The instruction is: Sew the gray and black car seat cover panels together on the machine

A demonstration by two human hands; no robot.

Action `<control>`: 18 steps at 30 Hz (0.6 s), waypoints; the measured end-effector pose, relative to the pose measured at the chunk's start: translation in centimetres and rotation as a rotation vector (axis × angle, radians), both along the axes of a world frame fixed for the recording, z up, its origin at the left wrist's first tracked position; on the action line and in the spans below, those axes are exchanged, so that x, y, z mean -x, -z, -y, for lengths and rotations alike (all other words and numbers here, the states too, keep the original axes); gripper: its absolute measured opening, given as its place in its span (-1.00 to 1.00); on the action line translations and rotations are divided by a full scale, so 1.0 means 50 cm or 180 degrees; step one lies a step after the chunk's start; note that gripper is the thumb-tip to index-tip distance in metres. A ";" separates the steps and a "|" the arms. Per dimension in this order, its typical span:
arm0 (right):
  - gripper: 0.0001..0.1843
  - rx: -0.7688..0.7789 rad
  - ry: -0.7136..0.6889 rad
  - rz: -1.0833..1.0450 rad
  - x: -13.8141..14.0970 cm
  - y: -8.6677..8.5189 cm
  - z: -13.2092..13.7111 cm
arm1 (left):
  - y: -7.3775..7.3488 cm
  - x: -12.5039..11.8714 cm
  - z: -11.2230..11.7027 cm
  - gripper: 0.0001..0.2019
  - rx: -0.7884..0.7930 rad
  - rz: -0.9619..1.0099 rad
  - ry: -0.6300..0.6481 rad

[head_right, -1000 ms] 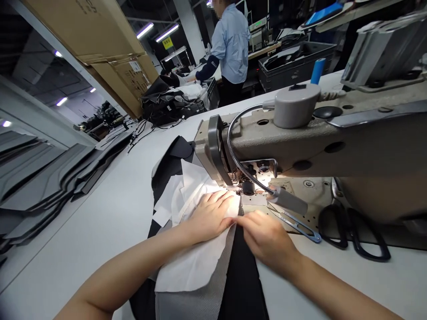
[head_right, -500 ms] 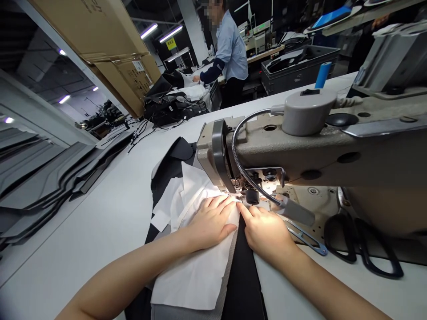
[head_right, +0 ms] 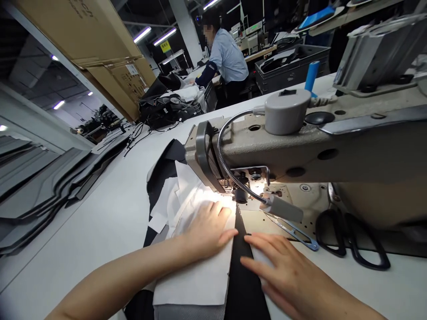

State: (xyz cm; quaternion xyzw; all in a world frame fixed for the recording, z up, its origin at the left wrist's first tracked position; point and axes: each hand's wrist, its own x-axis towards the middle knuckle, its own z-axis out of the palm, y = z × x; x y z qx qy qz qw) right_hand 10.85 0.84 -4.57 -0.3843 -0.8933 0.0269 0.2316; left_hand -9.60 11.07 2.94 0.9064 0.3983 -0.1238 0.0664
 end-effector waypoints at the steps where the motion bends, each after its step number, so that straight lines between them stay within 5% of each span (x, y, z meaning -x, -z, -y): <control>1: -0.44 -0.0036 -0.0282 0.0075 -0.003 -0.007 0.008 | -0.010 -0.003 0.014 -0.60 0.0299 -0.0115 -0.0095; 4: -0.49 -0.0315 -0.0745 -0.0032 0.028 -0.019 0.010 | -0.032 -0.013 0.043 -0.51 0.0978 -0.0553 -0.0374; 7: -0.74 -0.0730 -0.0496 -0.0321 0.105 -0.019 -0.008 | -0.034 -0.022 0.046 -0.43 0.0959 -0.0998 -0.0522; 10: -0.77 -0.0973 -0.0205 -0.0391 0.162 -0.015 -0.018 | -0.027 -0.016 0.035 -0.39 0.0753 -0.1208 -0.0512; 14: -0.64 -0.0719 -0.0151 -0.0439 0.161 -0.009 -0.007 | -0.034 0.005 0.008 -0.24 0.0631 -0.1115 -0.0388; 18: -0.59 -0.0926 -0.0228 -0.0479 0.151 0.006 0.006 | -0.053 0.013 -0.030 -0.23 0.1304 -0.0780 -0.0389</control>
